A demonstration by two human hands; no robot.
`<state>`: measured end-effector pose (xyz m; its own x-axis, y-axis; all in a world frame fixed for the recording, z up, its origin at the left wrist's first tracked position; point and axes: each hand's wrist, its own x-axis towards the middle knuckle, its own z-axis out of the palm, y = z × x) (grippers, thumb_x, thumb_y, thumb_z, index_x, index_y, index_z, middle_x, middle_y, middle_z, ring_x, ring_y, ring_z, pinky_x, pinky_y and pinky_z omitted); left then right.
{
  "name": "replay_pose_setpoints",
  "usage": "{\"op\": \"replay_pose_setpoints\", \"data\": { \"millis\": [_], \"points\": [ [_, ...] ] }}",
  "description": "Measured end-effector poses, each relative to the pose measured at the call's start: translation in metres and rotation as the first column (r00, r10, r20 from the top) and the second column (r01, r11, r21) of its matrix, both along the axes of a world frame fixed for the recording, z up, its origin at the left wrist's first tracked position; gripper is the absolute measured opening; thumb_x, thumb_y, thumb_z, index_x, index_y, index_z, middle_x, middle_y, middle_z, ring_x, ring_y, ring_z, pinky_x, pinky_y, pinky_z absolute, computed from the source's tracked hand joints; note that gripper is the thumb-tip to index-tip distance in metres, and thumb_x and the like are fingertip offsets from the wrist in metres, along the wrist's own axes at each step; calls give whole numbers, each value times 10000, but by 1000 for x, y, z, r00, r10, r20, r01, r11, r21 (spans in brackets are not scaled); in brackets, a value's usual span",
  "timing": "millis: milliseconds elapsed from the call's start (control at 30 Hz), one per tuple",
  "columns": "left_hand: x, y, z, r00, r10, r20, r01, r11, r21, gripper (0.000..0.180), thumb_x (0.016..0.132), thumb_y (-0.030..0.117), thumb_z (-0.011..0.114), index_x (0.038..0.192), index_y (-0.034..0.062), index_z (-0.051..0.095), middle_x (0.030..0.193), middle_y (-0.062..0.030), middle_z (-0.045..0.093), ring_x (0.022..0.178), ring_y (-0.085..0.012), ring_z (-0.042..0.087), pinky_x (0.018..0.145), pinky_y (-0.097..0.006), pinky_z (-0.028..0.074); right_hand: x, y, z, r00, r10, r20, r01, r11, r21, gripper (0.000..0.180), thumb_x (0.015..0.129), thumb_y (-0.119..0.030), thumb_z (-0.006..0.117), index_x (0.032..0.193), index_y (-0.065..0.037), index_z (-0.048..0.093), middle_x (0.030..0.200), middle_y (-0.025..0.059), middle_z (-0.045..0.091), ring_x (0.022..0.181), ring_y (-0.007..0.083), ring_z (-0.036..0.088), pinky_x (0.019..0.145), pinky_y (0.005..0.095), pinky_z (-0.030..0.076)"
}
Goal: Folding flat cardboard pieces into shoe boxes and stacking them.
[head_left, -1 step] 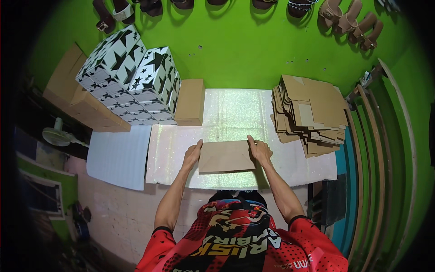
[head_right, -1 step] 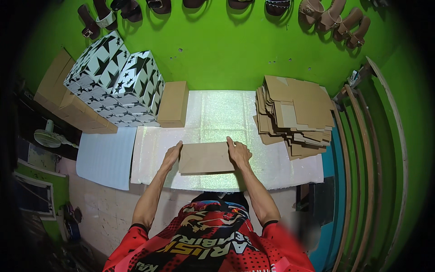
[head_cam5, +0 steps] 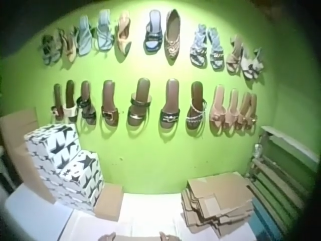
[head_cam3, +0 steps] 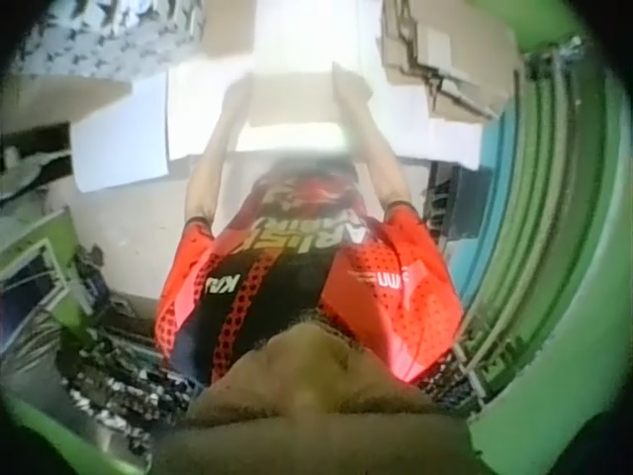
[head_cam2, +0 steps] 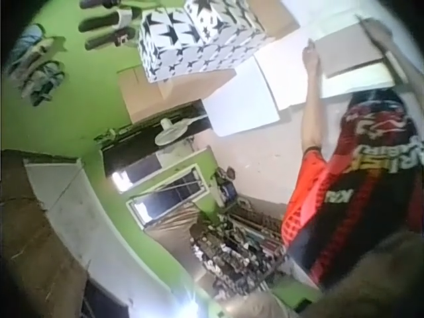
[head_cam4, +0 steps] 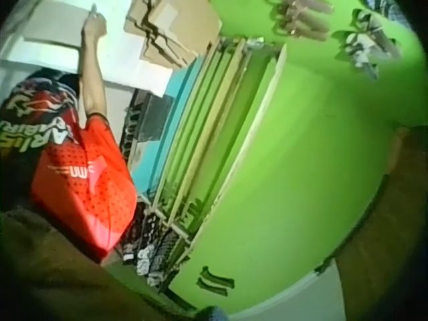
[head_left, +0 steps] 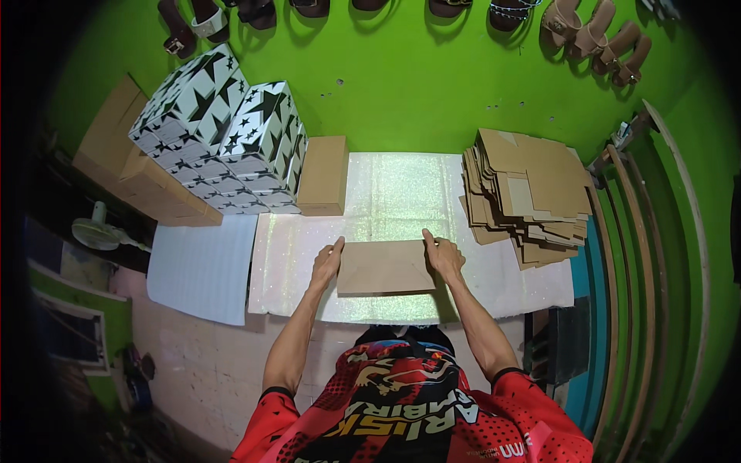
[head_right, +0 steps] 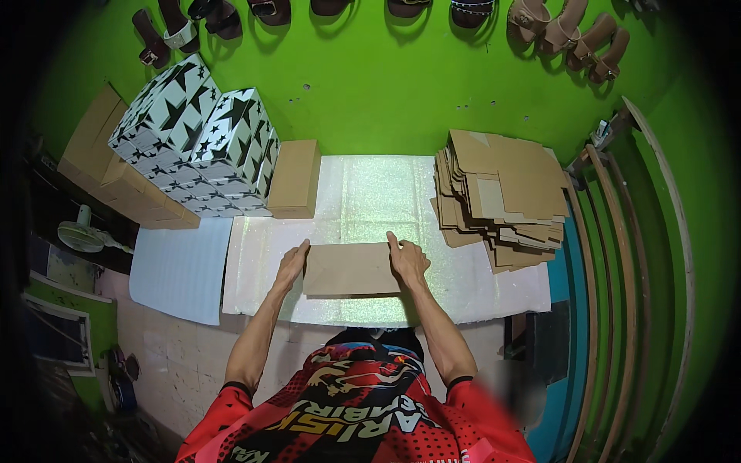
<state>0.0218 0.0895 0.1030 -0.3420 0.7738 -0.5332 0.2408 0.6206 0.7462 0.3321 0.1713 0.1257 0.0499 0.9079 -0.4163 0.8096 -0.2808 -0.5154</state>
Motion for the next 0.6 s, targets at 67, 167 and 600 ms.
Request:
{"op": "replay_pose_setpoints", "data": {
  "millis": [67,167,600],
  "points": [
    [10,-1,26,988,91,-123,-82,994,78,660,1008,592,596,1242,-16,700,1195,-203,720,1097,-273,659,976,-360,497,2,1,11,996,-63,-63,71,990,123,868,946,-803,462,1308,-65,738,1282,281,706,1251,493,628,1089,602,417],
    [0,3,25,995,96,1,-93,965,245,478,1015,459,666,1199,22,718,1151,-177,731,1067,-183,656,906,-305,503,8,5,28,988,-41,-150,84,952,295,748,964,-655,582,1327,-11,699,1193,249,727,1139,434,684,979,559,502],
    [20,-80,-77,1000,15,-24,0,843,538,460,977,-49,554,1437,-42,569,1366,-206,668,1336,-278,608,1132,-339,432,59,-74,-44,917,203,-345,-36,900,434,425,947,-109,649,1345,4,553,1269,268,700,1233,423,665,1046,440,521]
  ]
}}
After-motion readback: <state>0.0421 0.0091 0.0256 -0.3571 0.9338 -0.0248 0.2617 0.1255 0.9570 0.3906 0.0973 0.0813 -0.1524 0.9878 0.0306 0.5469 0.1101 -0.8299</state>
